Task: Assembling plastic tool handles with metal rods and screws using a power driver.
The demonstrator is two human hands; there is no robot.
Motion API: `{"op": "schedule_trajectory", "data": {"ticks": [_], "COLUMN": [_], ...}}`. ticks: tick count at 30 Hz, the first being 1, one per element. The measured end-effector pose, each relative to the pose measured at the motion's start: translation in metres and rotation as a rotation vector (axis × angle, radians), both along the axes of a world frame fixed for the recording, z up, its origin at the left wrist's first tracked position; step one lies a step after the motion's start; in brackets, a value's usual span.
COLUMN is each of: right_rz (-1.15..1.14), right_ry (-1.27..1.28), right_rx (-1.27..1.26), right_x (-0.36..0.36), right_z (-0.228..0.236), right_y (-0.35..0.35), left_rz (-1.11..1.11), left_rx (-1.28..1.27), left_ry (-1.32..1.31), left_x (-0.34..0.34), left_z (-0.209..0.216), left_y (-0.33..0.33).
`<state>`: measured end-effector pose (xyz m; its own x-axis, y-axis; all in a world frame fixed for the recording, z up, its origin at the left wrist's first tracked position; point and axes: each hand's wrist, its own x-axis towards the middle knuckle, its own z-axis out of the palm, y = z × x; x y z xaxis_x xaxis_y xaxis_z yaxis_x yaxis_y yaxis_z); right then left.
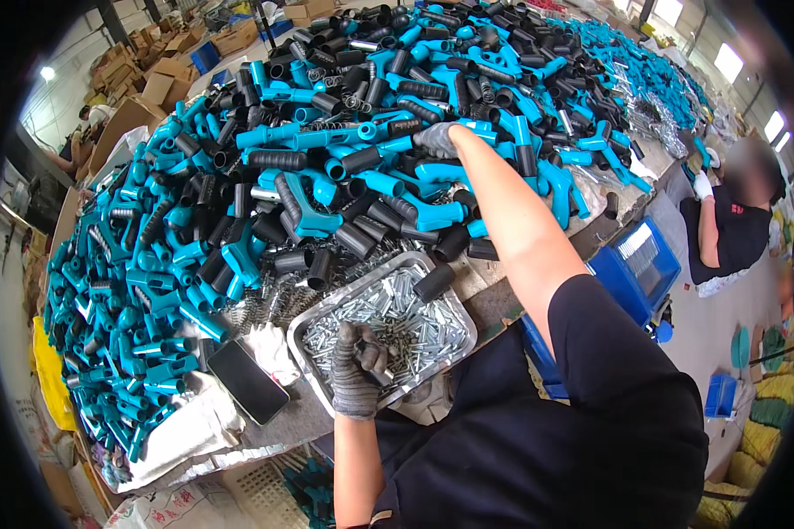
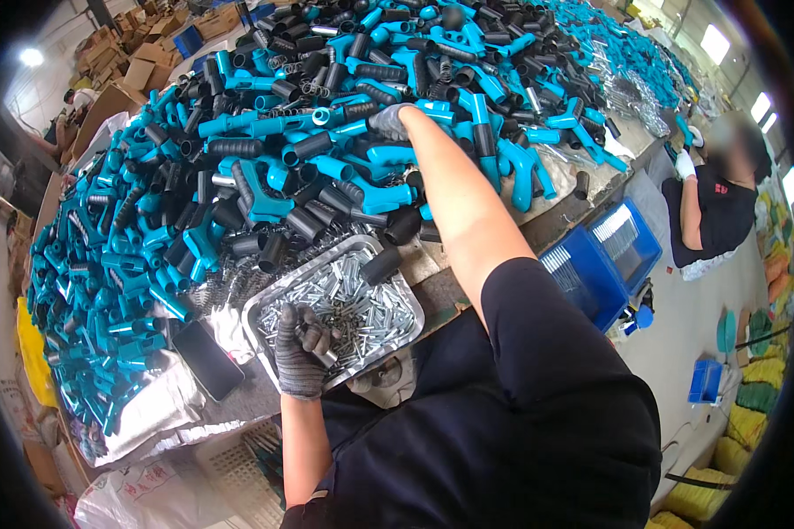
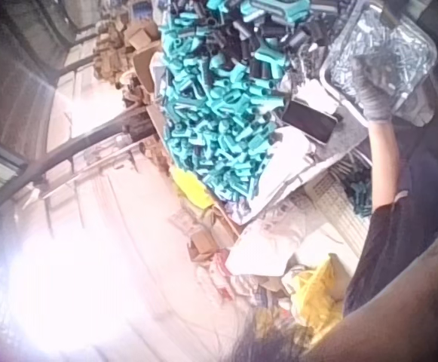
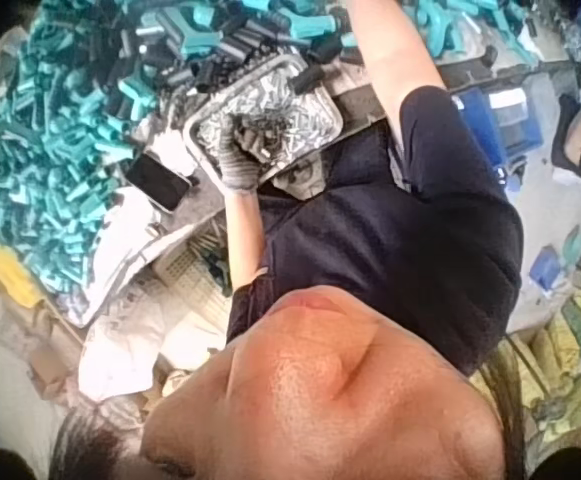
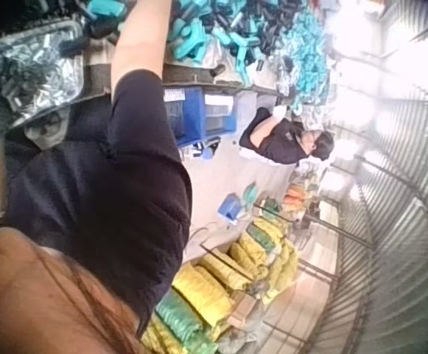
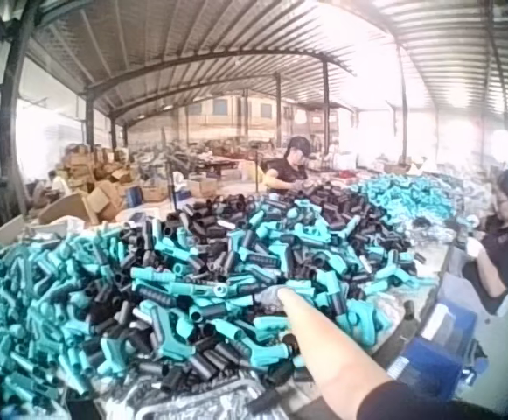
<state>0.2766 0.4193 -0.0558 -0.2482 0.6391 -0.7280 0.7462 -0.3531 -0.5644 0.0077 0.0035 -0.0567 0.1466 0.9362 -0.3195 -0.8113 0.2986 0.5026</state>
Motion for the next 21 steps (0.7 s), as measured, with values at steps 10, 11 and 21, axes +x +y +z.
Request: {"op": "schedule_trajectory", "data": {"ticks": [10,11,21], "right_rz": [0.064,0.105,0.348], "right_ry": [0.333,0.411,0.670], "right_rx": [0.743,0.666,0.534], "right_x": [-0.017,-0.019,-0.055], "right_z": [0.175,0.175,0.093], "right_y": [-0.175,-0.199,-0.387], "left_rz": [0.075,0.138,0.341], "left_rx": [0.128,0.146,0.190], "left_ry": [-0.203,-0.283,-0.628], "left_x": [0.004,-0.001,-0.009], "left_z": [0.015,0.025,0.074], "left_y": [0.004,0.006,0.004]}}
